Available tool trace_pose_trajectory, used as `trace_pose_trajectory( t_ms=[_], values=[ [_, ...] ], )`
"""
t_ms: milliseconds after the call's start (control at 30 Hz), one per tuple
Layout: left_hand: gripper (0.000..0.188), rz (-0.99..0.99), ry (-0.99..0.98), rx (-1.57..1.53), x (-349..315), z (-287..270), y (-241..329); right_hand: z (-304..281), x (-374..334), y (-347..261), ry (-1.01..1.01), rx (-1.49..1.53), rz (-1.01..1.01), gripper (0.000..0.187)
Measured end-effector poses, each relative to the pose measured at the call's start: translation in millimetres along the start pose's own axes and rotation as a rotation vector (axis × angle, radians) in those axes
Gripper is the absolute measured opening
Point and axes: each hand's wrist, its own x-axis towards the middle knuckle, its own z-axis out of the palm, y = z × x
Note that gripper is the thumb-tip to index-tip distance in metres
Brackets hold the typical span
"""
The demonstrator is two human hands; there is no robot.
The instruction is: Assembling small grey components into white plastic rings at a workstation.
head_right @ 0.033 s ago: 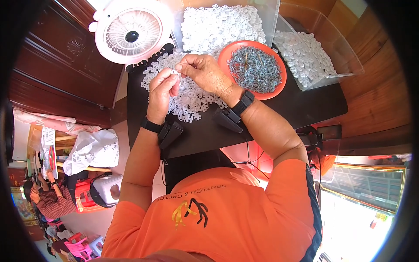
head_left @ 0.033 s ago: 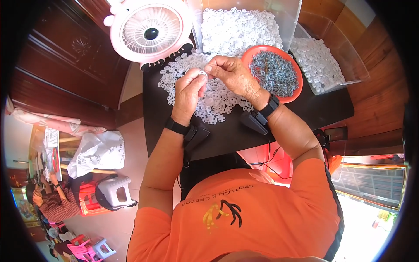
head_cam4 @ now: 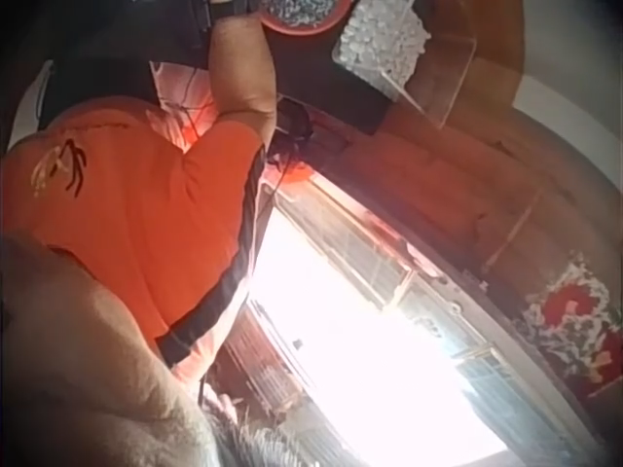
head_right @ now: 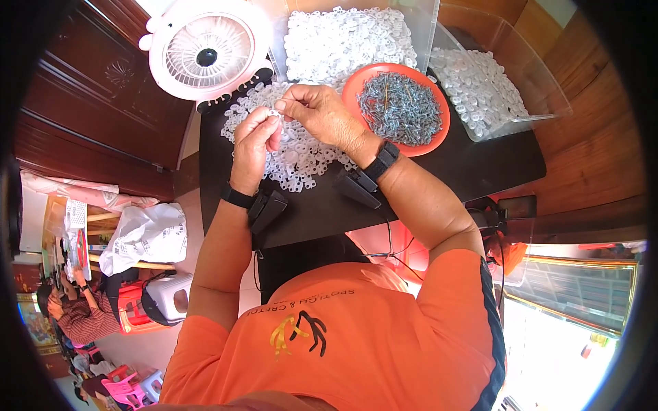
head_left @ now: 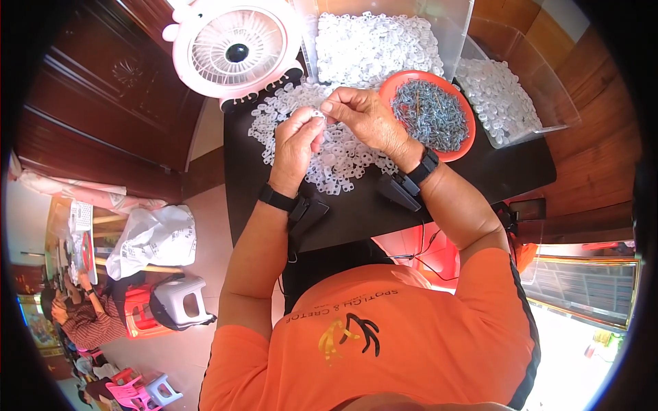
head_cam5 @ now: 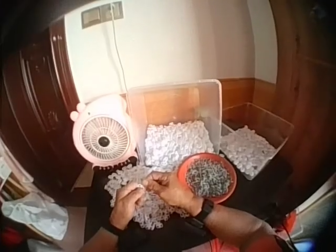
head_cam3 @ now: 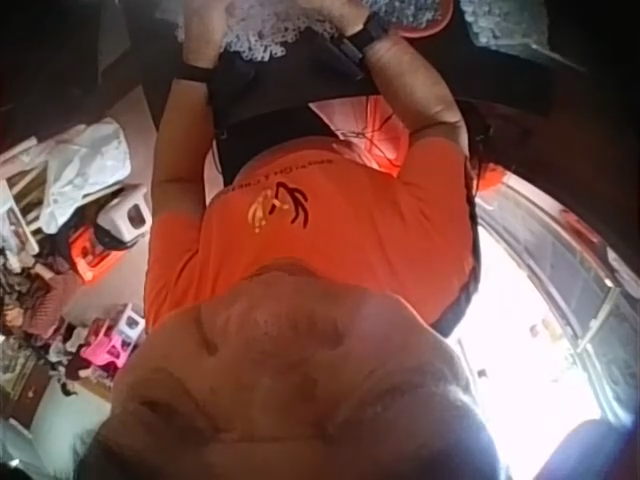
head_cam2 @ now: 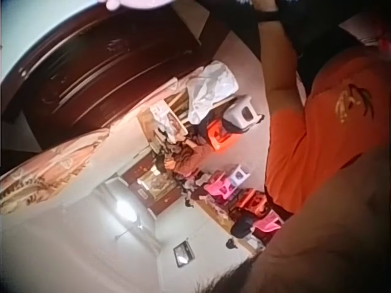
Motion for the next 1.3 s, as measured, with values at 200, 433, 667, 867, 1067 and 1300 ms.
trace_pose_trajectory(
  t_ms=[200,433,667,867,1067,1300],
  values=[
    [0.025,-0.003,-0.004,0.016,-0.5,1.4,1.3,1.2,1.3,4.6,0.05,-0.003,-0.034,0.025],
    [0.025,0.021,-0.04,0.016,0.0,-1.1,0.8,-0.3,0.6,1.5,0.036,-0.08,-0.05,0.025],
    [0.021,0.013,-0.042,0.039,-0.1,-2.6,2.6,-1.6,-1.5,1.3,0.037,-0.191,-0.108,0.021],
    [0.025,0.023,-0.036,0.068,-2.1,-1.4,2.6,0.9,-2.4,-1.4,0.027,-0.249,-0.132,0.02],
    [0.025,-0.027,-0.077,0.079,-0.5,-3.0,5.0,-4.6,-1.3,-2.8,-0.013,-0.324,-0.174,0.022],
    [0.023,-0.067,-0.033,0.026,1.7,-5.8,1.7,-5.0,0.5,1.9,-0.065,-0.251,-0.101,0.024]
  ],
)
